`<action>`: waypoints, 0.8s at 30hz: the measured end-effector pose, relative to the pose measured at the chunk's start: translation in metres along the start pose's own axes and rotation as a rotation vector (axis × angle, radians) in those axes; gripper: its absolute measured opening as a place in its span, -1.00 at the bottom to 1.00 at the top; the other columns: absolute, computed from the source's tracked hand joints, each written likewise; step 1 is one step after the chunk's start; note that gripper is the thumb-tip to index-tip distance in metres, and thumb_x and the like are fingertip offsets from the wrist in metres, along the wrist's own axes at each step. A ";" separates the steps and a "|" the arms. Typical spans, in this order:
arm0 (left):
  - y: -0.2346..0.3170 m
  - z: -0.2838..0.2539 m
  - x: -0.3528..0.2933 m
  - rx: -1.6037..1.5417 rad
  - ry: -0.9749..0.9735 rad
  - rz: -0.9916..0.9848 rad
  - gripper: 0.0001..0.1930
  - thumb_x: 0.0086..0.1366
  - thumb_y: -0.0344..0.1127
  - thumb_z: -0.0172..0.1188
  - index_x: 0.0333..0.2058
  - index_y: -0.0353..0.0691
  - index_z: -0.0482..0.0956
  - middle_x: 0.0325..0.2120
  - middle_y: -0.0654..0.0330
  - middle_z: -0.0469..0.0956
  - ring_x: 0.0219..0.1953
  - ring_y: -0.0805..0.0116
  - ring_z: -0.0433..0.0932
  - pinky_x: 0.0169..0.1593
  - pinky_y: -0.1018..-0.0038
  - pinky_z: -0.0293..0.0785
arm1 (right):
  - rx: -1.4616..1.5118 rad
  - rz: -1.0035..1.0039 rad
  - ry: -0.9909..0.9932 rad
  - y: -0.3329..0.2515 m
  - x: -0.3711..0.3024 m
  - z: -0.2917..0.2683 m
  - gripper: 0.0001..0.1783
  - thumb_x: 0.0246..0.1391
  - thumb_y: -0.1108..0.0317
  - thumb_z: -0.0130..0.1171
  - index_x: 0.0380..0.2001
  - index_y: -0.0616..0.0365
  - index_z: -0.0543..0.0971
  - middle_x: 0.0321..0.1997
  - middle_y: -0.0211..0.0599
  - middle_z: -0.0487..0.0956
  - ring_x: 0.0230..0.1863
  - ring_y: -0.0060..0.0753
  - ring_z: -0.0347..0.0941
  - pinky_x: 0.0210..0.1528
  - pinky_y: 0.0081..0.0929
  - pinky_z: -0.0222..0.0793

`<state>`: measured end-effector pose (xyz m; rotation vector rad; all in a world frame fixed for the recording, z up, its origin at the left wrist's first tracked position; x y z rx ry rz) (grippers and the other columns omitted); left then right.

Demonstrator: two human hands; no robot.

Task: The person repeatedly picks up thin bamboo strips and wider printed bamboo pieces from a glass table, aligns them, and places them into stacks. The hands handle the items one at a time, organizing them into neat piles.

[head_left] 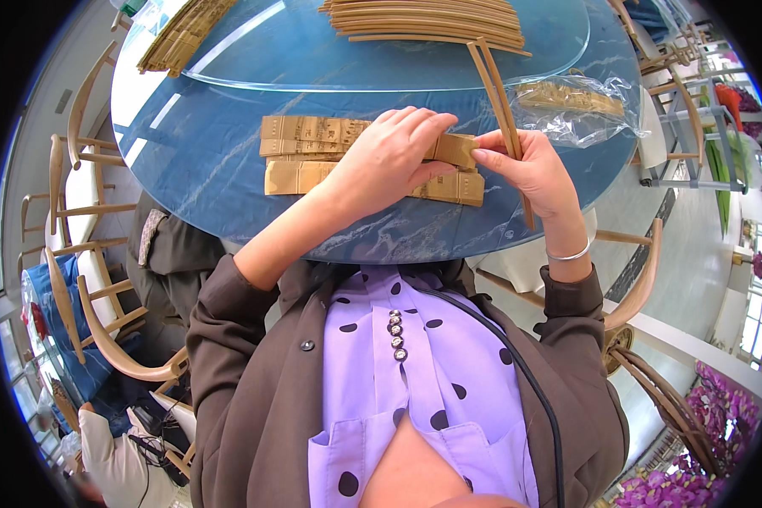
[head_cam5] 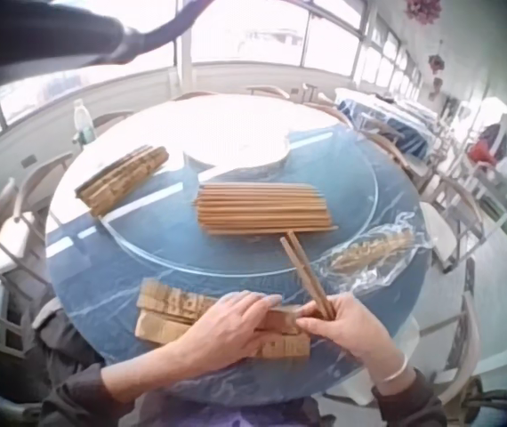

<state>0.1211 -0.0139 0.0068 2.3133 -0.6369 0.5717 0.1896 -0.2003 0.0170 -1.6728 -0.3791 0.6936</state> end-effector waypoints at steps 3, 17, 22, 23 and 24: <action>0.003 0.001 -0.001 0.038 -0.057 0.089 -0.51 0.22 -0.17 0.31 0.07 -0.27 0.49 -0.21 0.12 0.51 -0.11 0.12 0.51 0.03 0.25 0.45 | 0.065 0.058 -0.071 -0.003 0.002 0.004 -0.76 0.11 0.39 0.39 -0.20 0.31 0.69 -0.48 -0.52 0.58 -0.52 -0.80 0.34 -0.48 -0.77 0.16; 0.010 0.001 -0.007 0.110 -0.087 0.069 -0.46 0.22 -0.01 0.21 0.02 -0.31 0.45 -0.26 0.11 0.33 -0.18 0.16 0.43 -0.07 0.29 0.43 | 0.241 0.183 -0.171 0.002 0.004 0.018 -0.72 0.05 0.34 0.46 -0.24 0.31 0.67 -0.52 -0.53 0.53 -0.58 -0.81 0.29 -0.55 -0.79 0.11; 0.012 0.001 -0.007 0.140 -0.076 0.069 -0.50 0.20 -0.09 0.26 0.01 -0.29 0.44 -0.27 0.14 0.33 -0.18 0.19 0.43 -0.08 0.30 0.43 | 0.177 0.079 -0.139 -0.005 0.002 0.024 -0.74 0.07 0.37 0.43 -0.24 0.32 0.66 -0.41 -0.43 0.61 -0.39 -0.72 0.45 -0.32 -0.70 0.36; 0.012 0.002 -0.007 0.139 -0.090 0.059 -0.50 0.19 -0.10 0.27 0.01 -0.29 0.44 -0.28 0.14 0.33 -0.18 0.19 0.43 -0.08 0.30 0.43 | 0.172 0.059 -0.132 -0.003 0.002 0.026 -0.75 0.08 0.37 0.43 -0.25 0.32 0.66 -0.39 -0.42 0.62 -0.35 -0.70 0.47 -0.27 -0.68 0.38; 0.013 0.003 -0.007 0.137 -0.104 0.048 -0.51 0.19 -0.12 0.27 0.00 -0.29 0.44 -0.28 0.15 0.33 -0.18 0.20 0.43 -0.08 0.31 0.43 | 0.167 0.039 -0.125 -0.003 0.003 0.027 -0.76 0.08 0.38 0.42 -0.25 0.32 0.65 -0.37 -0.41 0.63 -0.31 -0.68 0.48 -0.22 -0.65 0.40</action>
Point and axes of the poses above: each hand's wrist, its own x-axis towards the middle knuckle, its own z-axis out of the palm, y = z × x, the point moved 4 cm from there along x, towards the middle knuckle
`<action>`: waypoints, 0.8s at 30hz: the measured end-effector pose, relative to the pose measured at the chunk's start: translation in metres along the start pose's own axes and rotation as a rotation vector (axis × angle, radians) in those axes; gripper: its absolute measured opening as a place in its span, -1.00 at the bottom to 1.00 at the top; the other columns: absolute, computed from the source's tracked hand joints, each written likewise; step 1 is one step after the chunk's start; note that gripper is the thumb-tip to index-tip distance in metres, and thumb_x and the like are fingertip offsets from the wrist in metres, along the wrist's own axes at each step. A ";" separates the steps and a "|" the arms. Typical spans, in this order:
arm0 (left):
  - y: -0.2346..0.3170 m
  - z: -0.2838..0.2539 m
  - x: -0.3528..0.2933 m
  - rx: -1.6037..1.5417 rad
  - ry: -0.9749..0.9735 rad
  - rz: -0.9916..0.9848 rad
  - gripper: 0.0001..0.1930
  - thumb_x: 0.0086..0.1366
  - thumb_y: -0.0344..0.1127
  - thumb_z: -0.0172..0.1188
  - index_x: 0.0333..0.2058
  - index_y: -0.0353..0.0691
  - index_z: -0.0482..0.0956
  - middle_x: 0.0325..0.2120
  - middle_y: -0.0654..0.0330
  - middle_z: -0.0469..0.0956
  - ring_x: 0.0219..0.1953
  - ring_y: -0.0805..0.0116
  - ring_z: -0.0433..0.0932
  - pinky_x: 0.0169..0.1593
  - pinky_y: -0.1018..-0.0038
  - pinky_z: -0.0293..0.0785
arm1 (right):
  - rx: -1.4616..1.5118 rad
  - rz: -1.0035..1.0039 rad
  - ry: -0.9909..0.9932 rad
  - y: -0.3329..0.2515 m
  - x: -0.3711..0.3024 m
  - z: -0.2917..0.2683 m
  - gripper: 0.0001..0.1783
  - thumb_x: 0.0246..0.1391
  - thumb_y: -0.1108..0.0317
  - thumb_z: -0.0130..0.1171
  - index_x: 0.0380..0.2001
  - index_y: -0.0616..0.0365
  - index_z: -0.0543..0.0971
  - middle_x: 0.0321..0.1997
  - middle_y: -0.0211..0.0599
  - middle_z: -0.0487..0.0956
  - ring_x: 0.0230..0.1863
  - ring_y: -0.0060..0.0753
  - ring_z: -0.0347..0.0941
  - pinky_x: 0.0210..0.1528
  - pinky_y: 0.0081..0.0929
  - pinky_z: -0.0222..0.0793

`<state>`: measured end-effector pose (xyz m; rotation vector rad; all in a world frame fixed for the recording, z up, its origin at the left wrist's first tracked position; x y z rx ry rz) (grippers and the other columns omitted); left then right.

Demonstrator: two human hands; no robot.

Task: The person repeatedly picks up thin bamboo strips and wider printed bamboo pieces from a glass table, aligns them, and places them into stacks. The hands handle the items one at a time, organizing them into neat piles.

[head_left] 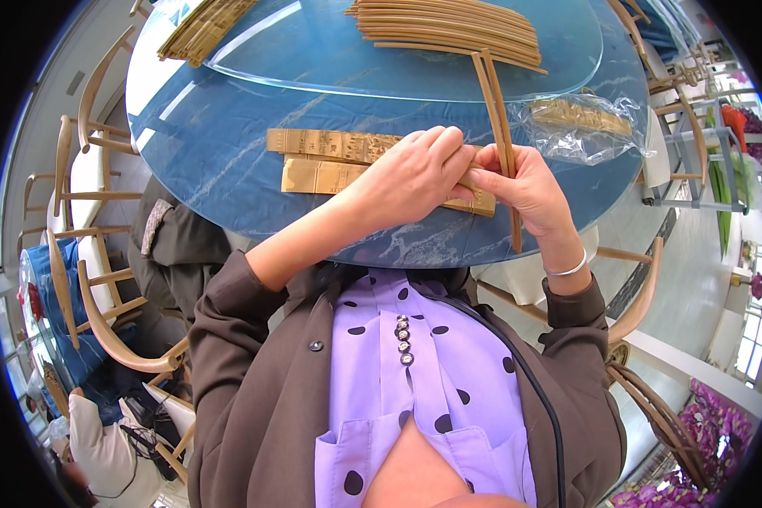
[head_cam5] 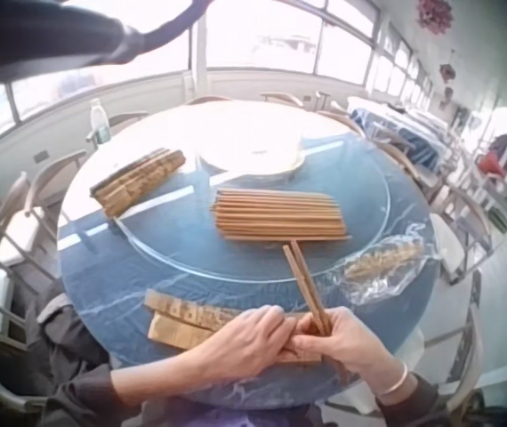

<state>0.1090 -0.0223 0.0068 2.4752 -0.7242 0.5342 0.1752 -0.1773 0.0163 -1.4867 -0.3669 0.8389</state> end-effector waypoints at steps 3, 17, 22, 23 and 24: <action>0.001 0.002 -0.001 0.063 -0.005 0.011 -0.55 0.19 -0.12 0.28 -0.05 -0.28 0.43 -0.29 0.16 0.33 -0.19 0.21 0.44 -0.10 0.32 0.43 | -0.063 -0.030 0.006 -0.001 0.001 0.001 -0.79 0.09 0.39 0.40 -0.28 0.33 0.65 -0.45 -0.49 0.57 -0.38 -0.73 0.43 -0.31 -0.68 0.35; -0.010 0.003 -0.001 0.186 0.043 0.090 -0.73 0.26 -0.20 0.21 -0.26 -0.25 0.37 -0.35 0.19 0.32 -0.29 0.28 0.44 -0.20 0.37 0.38 | -0.135 -0.021 -0.005 -0.002 0.008 0.004 -0.73 0.10 0.35 0.40 -0.24 0.37 0.66 -0.35 -0.40 0.63 -0.34 -0.70 0.47 -0.22 -0.67 0.40; -0.011 -0.004 -0.002 0.108 0.029 0.024 -0.62 0.23 -0.11 0.27 -0.16 -0.25 0.40 -0.31 0.15 0.36 -0.24 0.21 0.47 -0.13 0.33 0.42 | -0.312 -0.051 0.059 -0.006 0.009 -0.007 -0.73 0.11 0.34 0.40 -0.23 0.35 0.66 -0.39 -0.45 0.60 -0.36 -0.72 0.43 -0.23 -0.67 0.40; -0.010 -0.003 -0.003 0.110 0.026 0.030 -0.61 0.23 -0.10 0.27 -0.16 -0.25 0.40 -0.31 0.15 0.36 -0.24 0.21 0.47 -0.13 0.33 0.42 | -0.331 -0.056 0.057 -0.008 0.009 -0.008 -0.77 0.11 0.42 0.38 -0.22 0.36 0.65 -0.34 -0.37 0.65 -0.29 -0.65 0.55 -0.16 -0.69 0.49; -0.008 -0.002 -0.005 0.112 0.024 0.036 -0.60 0.23 -0.10 0.27 -0.15 -0.25 0.40 -0.31 0.15 0.37 -0.24 0.21 0.47 -0.13 0.33 0.42 | -0.278 -0.071 0.050 -0.006 0.007 -0.005 -0.78 0.13 0.41 0.36 -0.22 0.35 0.66 -0.36 -0.40 0.63 -0.31 -0.67 0.51 -0.19 -0.69 0.46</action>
Point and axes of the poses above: each hand's wrist, its own x-axis towards the middle knuckle, its own z-axis out of the palm, y = z × x, the point moved 4 cm from there along x, towards the middle knuckle
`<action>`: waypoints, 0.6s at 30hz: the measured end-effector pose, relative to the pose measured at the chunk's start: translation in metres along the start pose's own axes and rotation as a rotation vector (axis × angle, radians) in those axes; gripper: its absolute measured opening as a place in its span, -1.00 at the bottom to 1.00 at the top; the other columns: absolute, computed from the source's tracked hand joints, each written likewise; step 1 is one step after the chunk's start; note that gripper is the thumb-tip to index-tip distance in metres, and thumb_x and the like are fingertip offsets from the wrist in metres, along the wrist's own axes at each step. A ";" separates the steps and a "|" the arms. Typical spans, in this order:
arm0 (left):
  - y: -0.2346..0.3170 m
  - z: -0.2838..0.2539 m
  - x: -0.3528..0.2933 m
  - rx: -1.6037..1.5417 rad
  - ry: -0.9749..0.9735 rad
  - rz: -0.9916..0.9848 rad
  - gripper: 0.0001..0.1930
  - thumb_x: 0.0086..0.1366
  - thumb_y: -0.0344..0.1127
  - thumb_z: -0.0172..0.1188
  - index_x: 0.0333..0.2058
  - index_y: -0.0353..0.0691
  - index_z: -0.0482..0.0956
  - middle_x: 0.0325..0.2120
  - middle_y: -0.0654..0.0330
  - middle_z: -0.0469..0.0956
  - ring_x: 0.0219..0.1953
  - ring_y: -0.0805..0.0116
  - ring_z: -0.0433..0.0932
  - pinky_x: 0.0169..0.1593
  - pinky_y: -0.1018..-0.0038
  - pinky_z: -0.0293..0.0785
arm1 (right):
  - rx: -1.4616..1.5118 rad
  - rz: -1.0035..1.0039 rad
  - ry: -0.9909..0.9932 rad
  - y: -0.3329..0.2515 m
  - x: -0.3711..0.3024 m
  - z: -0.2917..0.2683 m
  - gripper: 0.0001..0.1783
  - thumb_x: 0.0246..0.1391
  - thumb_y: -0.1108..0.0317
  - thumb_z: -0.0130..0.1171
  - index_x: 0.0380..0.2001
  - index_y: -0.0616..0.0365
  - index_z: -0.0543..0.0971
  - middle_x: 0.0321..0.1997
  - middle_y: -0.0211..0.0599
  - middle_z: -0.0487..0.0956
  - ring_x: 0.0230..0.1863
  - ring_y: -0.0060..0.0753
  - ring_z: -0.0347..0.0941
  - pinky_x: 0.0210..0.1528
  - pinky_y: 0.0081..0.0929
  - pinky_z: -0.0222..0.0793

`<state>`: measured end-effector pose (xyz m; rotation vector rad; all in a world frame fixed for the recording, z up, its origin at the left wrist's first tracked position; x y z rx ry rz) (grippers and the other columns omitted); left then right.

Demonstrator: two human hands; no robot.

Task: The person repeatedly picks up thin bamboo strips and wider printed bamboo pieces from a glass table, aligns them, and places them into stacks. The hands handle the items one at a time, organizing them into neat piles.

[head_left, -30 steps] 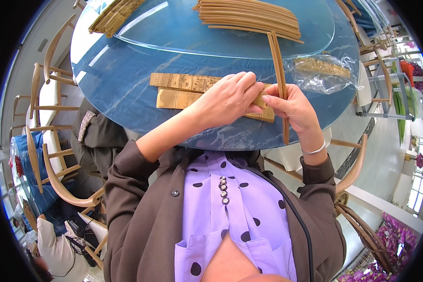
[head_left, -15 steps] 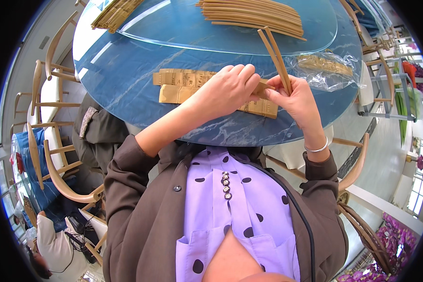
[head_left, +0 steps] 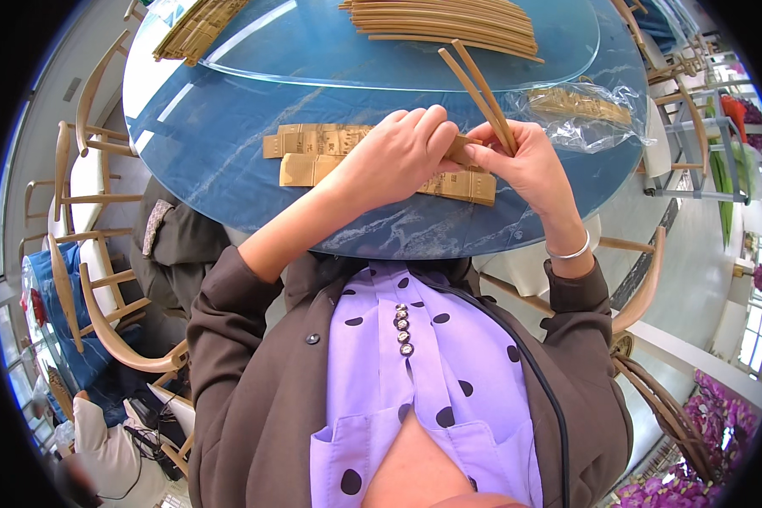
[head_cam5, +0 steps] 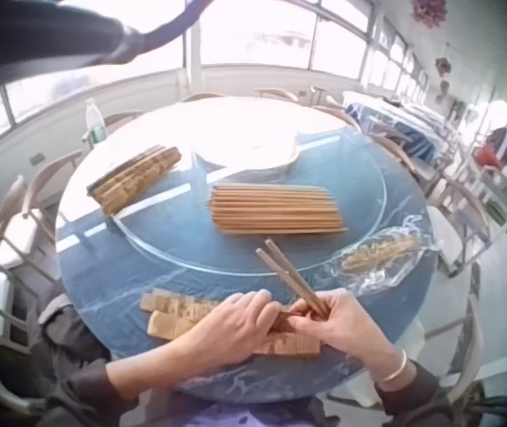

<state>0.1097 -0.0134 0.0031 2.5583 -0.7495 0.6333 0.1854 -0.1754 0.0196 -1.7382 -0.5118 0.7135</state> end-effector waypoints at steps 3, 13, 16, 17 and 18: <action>-0.003 0.001 0.003 0.043 -0.047 0.005 -0.58 0.23 -0.07 0.27 -0.13 -0.26 0.40 -0.31 0.16 0.37 -0.24 0.22 0.47 -0.13 0.33 0.42 | 0.099 -0.027 0.006 0.000 0.000 0.007 -0.80 0.16 0.43 0.32 -0.22 0.36 0.66 -0.39 -0.43 0.60 -0.35 -0.70 0.45 -0.25 -0.68 0.42; -0.001 0.003 -0.001 0.017 -0.046 0.006 -0.61 0.27 -0.07 0.24 -0.14 -0.26 0.41 -0.33 0.19 0.38 -0.28 0.26 0.48 -0.19 0.36 0.42 | 0.120 0.046 -0.005 -0.002 -0.002 0.008 -0.82 0.12 0.50 0.34 -0.23 0.38 0.66 -0.37 -0.38 0.62 -0.35 -0.68 0.48 -0.24 -0.66 0.44; -0.002 0.001 0.001 0.036 -0.024 0.031 -0.61 0.27 -0.06 0.24 -0.15 -0.25 0.41 -0.34 0.19 0.37 -0.30 0.26 0.48 -0.20 0.36 0.42 | 0.099 -0.007 0.015 -0.001 -0.002 0.008 -0.82 0.11 0.48 0.35 -0.24 0.37 0.66 -0.38 -0.39 0.62 -0.37 -0.71 0.46 -0.27 -0.69 0.42; -0.002 0.002 0.001 0.071 -0.051 0.029 -0.60 0.27 -0.06 0.24 -0.14 -0.26 0.40 -0.33 0.19 0.38 -0.28 0.27 0.50 -0.19 0.36 0.43 | 0.080 0.001 0.009 0.000 -0.002 0.007 -0.81 0.11 0.47 0.35 -0.23 0.36 0.66 -0.37 -0.39 0.63 -0.35 -0.70 0.48 -0.24 -0.68 0.44; -0.003 0.004 0.000 0.068 -0.046 0.034 -0.60 0.28 -0.06 0.24 -0.13 -0.26 0.40 -0.33 0.19 0.38 -0.28 0.27 0.50 -0.18 0.36 0.43 | 0.061 0.010 0.002 0.002 -0.002 0.004 -0.80 0.11 0.47 0.36 -0.22 0.35 0.66 -0.36 -0.38 0.63 -0.33 -0.69 0.50 -0.21 -0.67 0.45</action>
Point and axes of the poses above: each hand's wrist, its own x-axis towards the middle knuckle, its own z-axis out of the palm, y = z × x, the point moved 4 cm from there along x, towards the middle knuckle
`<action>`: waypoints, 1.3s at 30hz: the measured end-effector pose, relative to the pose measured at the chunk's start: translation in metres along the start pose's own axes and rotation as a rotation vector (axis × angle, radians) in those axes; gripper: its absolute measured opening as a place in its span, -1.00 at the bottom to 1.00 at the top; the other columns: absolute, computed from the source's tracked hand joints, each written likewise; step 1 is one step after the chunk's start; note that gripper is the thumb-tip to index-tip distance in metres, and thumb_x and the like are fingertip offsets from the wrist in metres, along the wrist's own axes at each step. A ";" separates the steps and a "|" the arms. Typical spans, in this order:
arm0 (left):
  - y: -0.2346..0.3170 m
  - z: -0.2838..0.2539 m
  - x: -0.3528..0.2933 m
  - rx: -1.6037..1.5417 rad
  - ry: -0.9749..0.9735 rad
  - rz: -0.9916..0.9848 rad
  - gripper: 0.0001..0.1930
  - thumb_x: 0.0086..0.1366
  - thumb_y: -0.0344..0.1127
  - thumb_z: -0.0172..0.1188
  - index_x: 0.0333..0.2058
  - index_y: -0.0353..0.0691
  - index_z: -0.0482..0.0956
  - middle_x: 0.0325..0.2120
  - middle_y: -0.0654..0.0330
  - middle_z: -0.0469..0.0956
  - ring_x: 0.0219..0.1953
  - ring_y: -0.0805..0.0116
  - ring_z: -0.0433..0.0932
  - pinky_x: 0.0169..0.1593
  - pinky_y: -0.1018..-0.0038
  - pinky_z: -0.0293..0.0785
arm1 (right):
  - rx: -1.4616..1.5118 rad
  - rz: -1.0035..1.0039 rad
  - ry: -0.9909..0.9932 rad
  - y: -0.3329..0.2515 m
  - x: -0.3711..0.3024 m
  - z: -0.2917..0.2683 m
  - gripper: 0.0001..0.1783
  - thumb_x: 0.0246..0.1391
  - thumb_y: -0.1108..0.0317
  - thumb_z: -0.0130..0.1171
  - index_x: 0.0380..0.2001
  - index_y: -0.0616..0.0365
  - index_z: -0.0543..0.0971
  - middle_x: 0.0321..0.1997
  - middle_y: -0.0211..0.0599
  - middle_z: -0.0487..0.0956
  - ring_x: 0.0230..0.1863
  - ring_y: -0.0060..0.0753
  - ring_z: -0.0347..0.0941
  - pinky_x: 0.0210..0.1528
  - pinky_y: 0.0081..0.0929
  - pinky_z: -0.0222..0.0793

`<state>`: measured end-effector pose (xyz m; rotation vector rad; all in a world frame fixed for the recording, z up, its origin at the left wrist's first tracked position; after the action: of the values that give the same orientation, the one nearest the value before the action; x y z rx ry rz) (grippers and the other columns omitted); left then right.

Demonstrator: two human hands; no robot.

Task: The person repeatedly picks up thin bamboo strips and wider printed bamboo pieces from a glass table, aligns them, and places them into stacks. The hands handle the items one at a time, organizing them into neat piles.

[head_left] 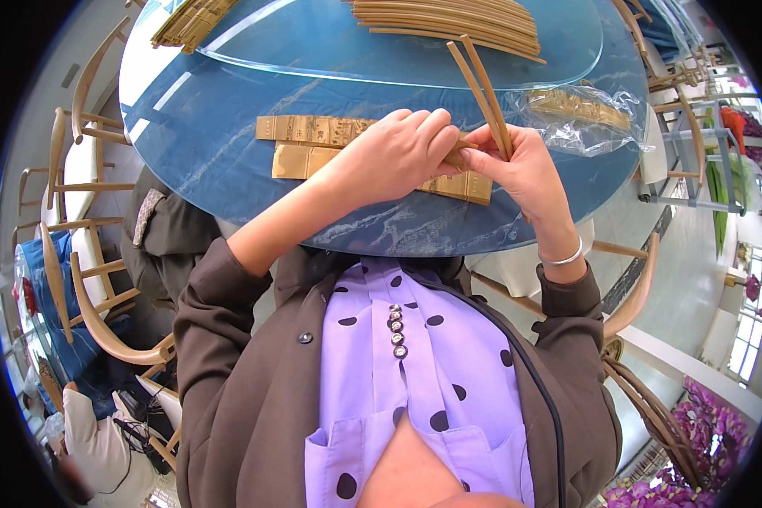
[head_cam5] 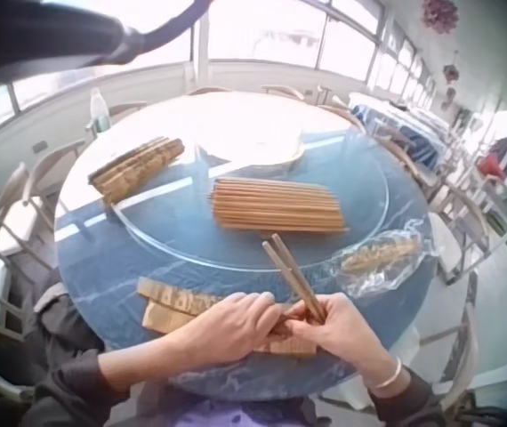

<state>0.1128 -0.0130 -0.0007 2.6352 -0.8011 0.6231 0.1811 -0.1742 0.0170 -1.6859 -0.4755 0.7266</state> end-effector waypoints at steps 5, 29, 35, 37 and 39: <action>-0.001 0.001 0.002 0.012 -0.029 0.002 -0.59 0.28 -0.07 0.24 -0.11 -0.26 0.39 -0.30 0.17 0.40 -0.25 0.26 0.52 -0.15 0.38 0.45 | -0.020 0.026 0.003 0.002 -0.001 -0.005 -0.77 0.11 0.43 0.38 -0.19 0.34 0.64 -0.35 -0.39 0.62 -0.34 -0.71 0.49 -0.21 -0.71 0.43; -0.027 -0.019 -0.008 -0.023 0.037 -0.085 -0.65 0.27 -0.17 0.27 -0.16 -0.27 0.38 -0.31 0.14 0.40 -0.26 0.15 0.52 -0.12 0.31 0.49 | -0.784 -0.198 0.239 -0.037 -0.052 -0.019 -0.79 0.27 0.34 0.23 -0.29 0.33 0.61 -0.64 -0.44 0.37 -0.58 -0.69 0.22 -0.52 -0.62 0.10; -0.030 -0.018 -0.005 -0.341 0.053 -0.179 -0.82 0.34 -0.32 0.20 -0.23 -0.29 0.42 -0.37 0.09 0.44 -0.30 0.04 0.51 -0.19 0.28 0.47 | -0.625 -0.115 0.158 -0.028 -0.042 -0.017 -0.81 0.27 0.36 0.21 -0.26 0.32 0.63 -0.63 -0.44 0.42 -0.57 -0.70 0.26 -0.52 -0.64 0.12; -0.032 -0.020 -0.004 -0.421 0.114 -0.198 -0.86 0.35 -0.36 0.19 -0.26 -0.31 0.46 -0.39 0.09 0.47 -0.32 0.08 0.51 -0.22 0.31 0.47 | -0.624 -0.130 0.176 -0.028 -0.042 -0.015 -0.82 0.27 0.37 0.21 -0.25 0.30 0.63 -0.63 -0.43 0.42 -0.57 -0.69 0.26 -0.52 -0.63 0.13; -0.033 -0.023 -0.004 -0.490 0.134 -0.251 -0.88 0.36 -0.38 0.18 -0.28 -0.33 0.50 -0.41 0.09 0.50 -0.36 0.12 0.51 -0.26 0.34 0.46 | -0.665 -0.167 0.165 -0.027 -0.041 -0.012 -0.82 0.28 0.36 0.19 -0.22 0.28 0.63 -0.63 -0.39 0.42 -0.59 -0.64 0.26 -0.52 -0.59 0.15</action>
<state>0.1221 0.0240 0.0113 2.1725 -0.4936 0.4575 0.1616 -0.2039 0.0539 -2.2652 -0.7877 0.3091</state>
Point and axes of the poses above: each hand's wrist, its own x-axis towards the middle knuckle, its own z-axis out of the palm, y = z × x, the point moved 4 cm from there along x, towards the middle knuckle
